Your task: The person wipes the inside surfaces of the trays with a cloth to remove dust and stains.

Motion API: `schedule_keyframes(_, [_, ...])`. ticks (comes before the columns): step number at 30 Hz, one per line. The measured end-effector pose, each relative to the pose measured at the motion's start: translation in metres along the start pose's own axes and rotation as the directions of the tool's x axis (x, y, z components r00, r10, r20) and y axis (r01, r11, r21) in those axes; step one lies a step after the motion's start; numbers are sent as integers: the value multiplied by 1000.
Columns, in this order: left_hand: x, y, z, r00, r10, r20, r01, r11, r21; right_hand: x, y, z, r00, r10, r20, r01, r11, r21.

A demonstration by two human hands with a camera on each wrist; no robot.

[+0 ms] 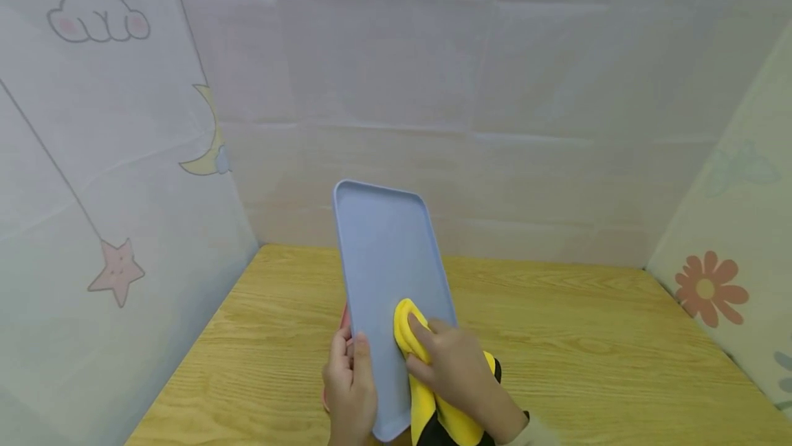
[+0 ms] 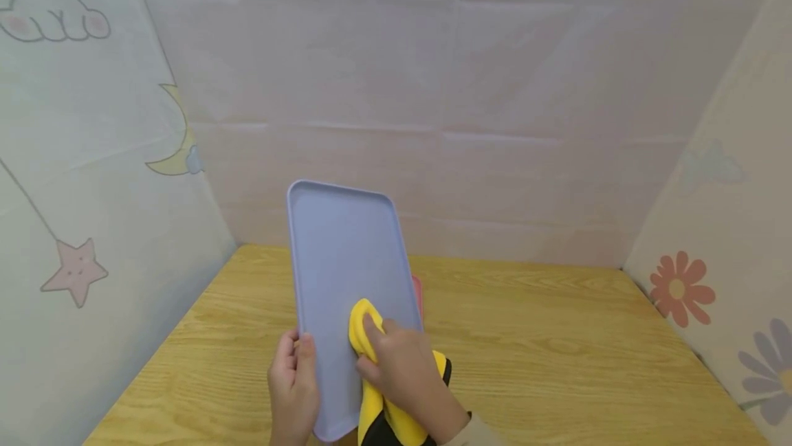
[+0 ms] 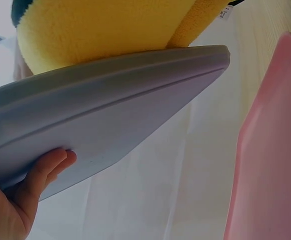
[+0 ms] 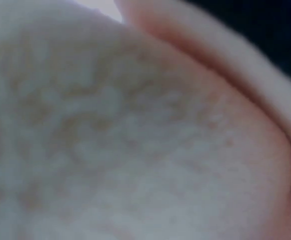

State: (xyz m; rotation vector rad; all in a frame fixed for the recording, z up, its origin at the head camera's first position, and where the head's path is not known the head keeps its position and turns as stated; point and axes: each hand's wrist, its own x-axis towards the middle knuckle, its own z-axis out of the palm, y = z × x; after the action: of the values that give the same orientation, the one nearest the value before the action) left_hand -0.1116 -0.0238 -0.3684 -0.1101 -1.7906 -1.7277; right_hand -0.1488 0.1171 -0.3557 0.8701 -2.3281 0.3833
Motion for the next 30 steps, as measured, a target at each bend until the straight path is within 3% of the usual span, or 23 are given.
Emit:
schedule_keyframes(18, [7,-6,-4,996,59,-69,-55,997,51,7,-24,-2,990,-139,-23,141,985,103])
schedule_keyframes(30, [9,-5,-7,997,-76,-14,75,996,-49,7,-38,-8,972,-232,-28,233,952,200])
